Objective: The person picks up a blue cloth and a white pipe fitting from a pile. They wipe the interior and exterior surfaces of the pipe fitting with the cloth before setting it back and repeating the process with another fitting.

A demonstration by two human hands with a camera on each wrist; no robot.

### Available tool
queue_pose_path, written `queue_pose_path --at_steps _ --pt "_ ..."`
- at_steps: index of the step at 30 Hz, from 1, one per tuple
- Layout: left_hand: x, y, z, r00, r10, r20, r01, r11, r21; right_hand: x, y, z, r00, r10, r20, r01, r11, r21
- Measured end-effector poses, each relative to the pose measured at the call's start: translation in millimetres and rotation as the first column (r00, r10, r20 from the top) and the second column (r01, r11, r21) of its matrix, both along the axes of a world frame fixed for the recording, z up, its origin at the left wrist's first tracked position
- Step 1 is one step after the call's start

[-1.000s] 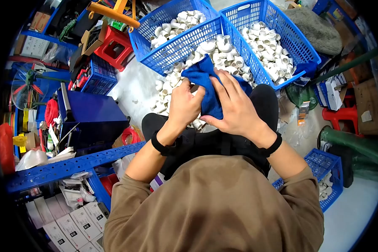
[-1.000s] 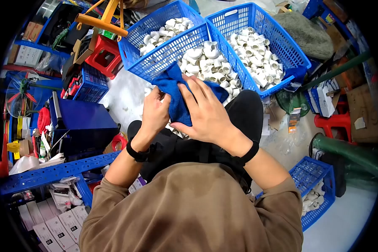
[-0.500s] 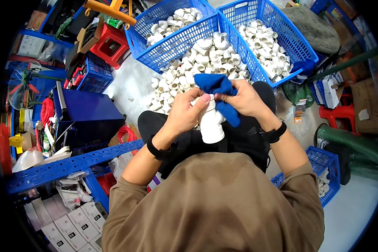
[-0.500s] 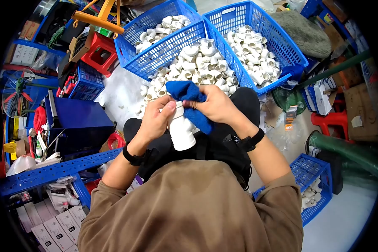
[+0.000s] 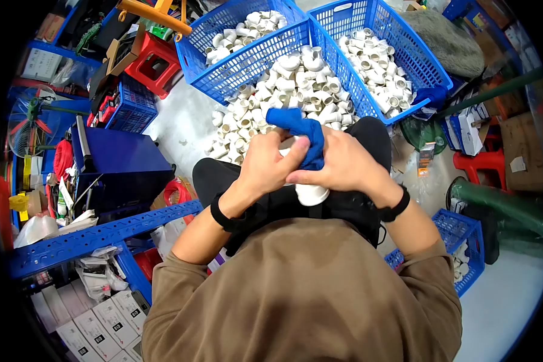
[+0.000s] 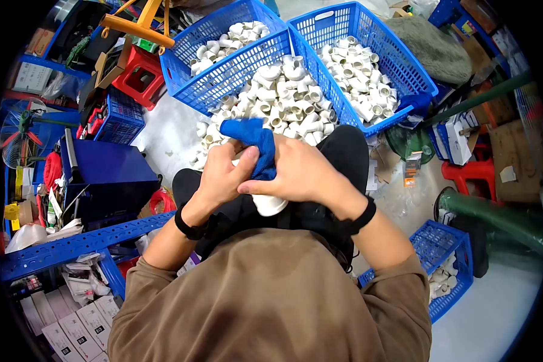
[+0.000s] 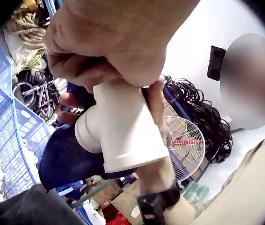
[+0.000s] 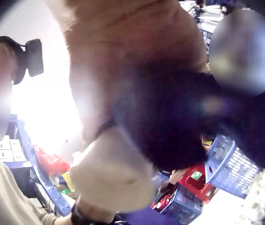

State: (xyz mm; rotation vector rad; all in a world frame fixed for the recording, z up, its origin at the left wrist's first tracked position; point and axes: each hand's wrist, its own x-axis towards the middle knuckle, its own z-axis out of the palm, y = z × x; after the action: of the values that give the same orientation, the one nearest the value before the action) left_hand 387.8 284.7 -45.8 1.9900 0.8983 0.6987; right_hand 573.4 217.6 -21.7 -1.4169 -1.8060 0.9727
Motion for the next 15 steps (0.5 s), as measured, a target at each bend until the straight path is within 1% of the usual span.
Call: queue_pose_path --at_steps 1,2,3,4,5,6,7,8,9,10,11,12,13,14,15 --pt "-1.1 -1.7 11.6 0.992 -0.123 -0.012 0.123 0.992 -0.019 6.9 5.7 -4.5 0.976 0.067 -0.206 -0.096 0.986 -0.133" --pt "-2.5 -0.6 10.7 0.98 -0.197 0.038 0.196 0.98 0.018 12.4 9.0 -8.7 0.945 0.107 -0.31 -0.189 0.95 -0.249" --pt "-3.5 2.0 8.7 0.958 -0.273 0.084 0.269 0.961 0.061 18.3 11.6 -13.8 0.901 0.128 -0.415 -0.287 0.893 -0.347" --pt "-7.5 6.0 4.6 0.957 -0.277 0.084 0.273 0.96 0.062 25.5 13.6 -22.2 0.911 0.196 -0.362 -0.347 0.838 -0.422" --pt "-13.4 10.0 -1.4 0.933 -0.346 0.097 0.338 0.937 0.089 26.7 11.2 -39.5 0.912 0.193 -0.363 -0.346 0.838 -0.422" --pt "-16.8 11.6 -5.8 0.905 -0.411 0.109 0.4 0.909 0.115 25.9 8.6 -61.0 0.874 0.104 -0.475 -0.332 0.842 -0.426" --pt "-17.5 10.6 -7.4 0.905 -0.41 0.109 0.399 0.91 0.115 22.6 7.3 -65.1 0.817 0.014 -0.576 -0.319 0.844 -0.431" --pt "-18.2 9.0 -8.5 0.92 -0.371 0.127 0.362 0.928 0.085 20.8 1.8 -64.7 0.773 0.014 -0.634 -0.318 0.874 -0.368" --pt "-18.6 7.7 -10.1 0.933 -0.329 0.143 0.325 0.944 0.054 19.8 -2.4 -61.0 0.774 0.017 -0.633 -0.32 0.873 -0.368" --pt "-17.5 5.3 -15.4 0.945 -0.257 0.203 0.252 0.966 0.051 19.7 -6.4 -58.6 0.678 -0.133 -0.722 -0.381 0.777 -0.501" --pt "-22.6 6.7 -24.9 0.961 -0.172 0.219 0.18 0.983 -0.02 18.8 -8.9 -58.0 0.573 -0.299 -0.763 -0.459 0.654 -0.601" --pt "-17.1 5.6 -29.9 0.933 -0.022 0.359 0.064 0.992 -0.106 13.7 -9.4 -80.3 0.629 -0.305 -0.715 -0.362 0.699 -0.616" --pt "-10.0 8.5 -34.5 0.867 0.134 0.479 -0.039 0.978 -0.203 11.0 -10.1 -87.8 0.631 -0.3 -0.716 -0.365 0.699 -0.615" --pt "-9.6 16.6 -42.7 0.861 0.183 0.475 -0.11 0.978 -0.177 8.4 -11.9 -92.6 0.71 -0.203 -0.675 -0.277 0.801 -0.531" --pt "-9.5 18.4 -38.7 0.859 0.183 0.478 -0.113 0.978 -0.173 5.2 -12.4 -88.7 0.784 -0.116 -0.61 -0.197 0.885 -0.422"
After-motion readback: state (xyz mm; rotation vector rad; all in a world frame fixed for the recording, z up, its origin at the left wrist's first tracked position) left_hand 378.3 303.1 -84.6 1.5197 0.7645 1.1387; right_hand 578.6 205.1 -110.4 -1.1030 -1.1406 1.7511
